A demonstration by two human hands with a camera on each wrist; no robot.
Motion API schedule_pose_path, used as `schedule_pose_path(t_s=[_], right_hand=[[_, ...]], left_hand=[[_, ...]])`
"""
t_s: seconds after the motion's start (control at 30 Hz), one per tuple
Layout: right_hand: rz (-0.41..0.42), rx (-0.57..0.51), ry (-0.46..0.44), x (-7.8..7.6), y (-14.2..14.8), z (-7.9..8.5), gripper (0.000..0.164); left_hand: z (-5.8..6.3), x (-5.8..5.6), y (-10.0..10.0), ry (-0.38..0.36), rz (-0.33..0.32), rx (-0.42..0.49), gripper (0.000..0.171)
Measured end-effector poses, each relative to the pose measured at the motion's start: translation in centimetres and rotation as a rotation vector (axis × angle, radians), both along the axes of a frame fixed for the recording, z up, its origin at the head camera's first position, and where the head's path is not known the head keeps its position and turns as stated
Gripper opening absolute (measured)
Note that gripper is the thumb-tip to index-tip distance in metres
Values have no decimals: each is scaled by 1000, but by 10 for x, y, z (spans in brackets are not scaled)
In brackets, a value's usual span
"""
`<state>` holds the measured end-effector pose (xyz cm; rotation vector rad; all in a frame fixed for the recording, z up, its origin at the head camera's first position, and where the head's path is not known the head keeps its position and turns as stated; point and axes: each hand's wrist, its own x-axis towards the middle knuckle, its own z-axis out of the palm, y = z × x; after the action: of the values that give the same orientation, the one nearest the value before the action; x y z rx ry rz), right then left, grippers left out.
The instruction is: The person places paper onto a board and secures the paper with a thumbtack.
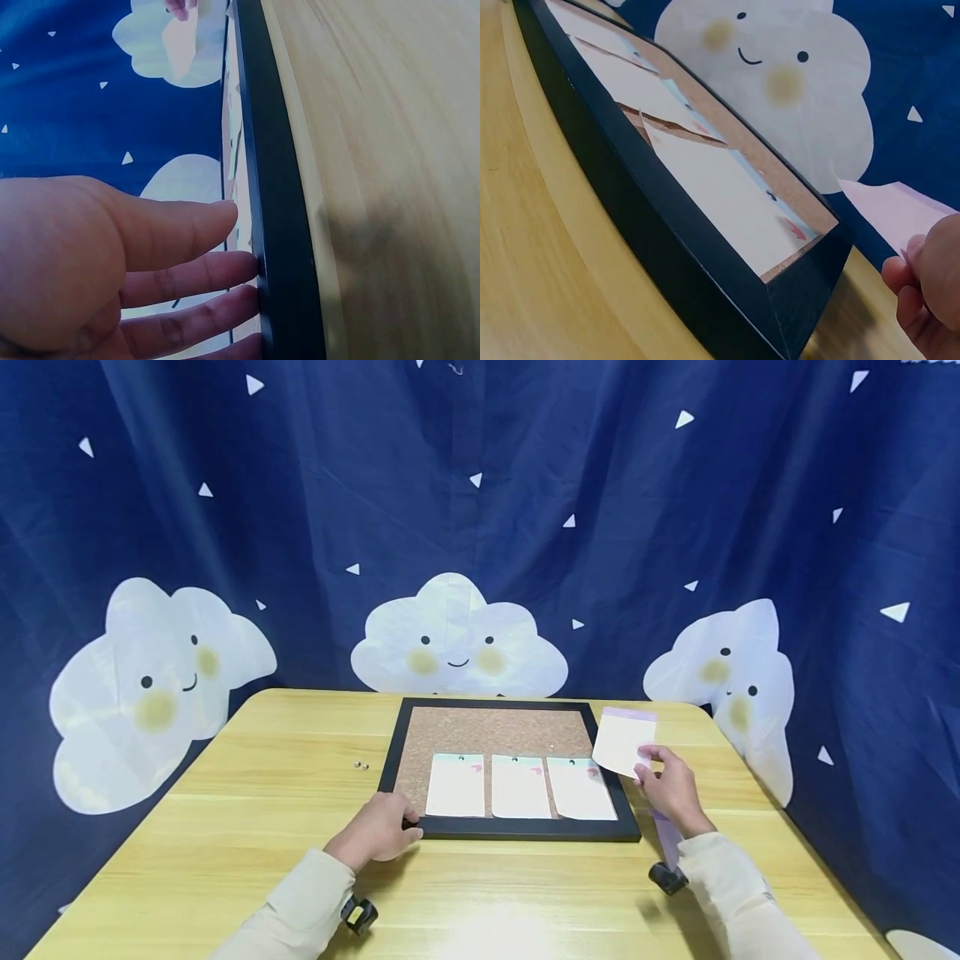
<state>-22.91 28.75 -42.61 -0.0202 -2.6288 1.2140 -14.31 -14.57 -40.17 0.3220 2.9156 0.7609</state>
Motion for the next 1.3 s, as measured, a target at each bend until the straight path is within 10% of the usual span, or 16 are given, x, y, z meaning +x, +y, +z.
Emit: schedule_pose_path(t_s=[1.3], right_hand=[[102, 86, 7, -43, -29, -9, 25]], left_hand=[[-2, 2, -2, 5, -17, -6, 20]])
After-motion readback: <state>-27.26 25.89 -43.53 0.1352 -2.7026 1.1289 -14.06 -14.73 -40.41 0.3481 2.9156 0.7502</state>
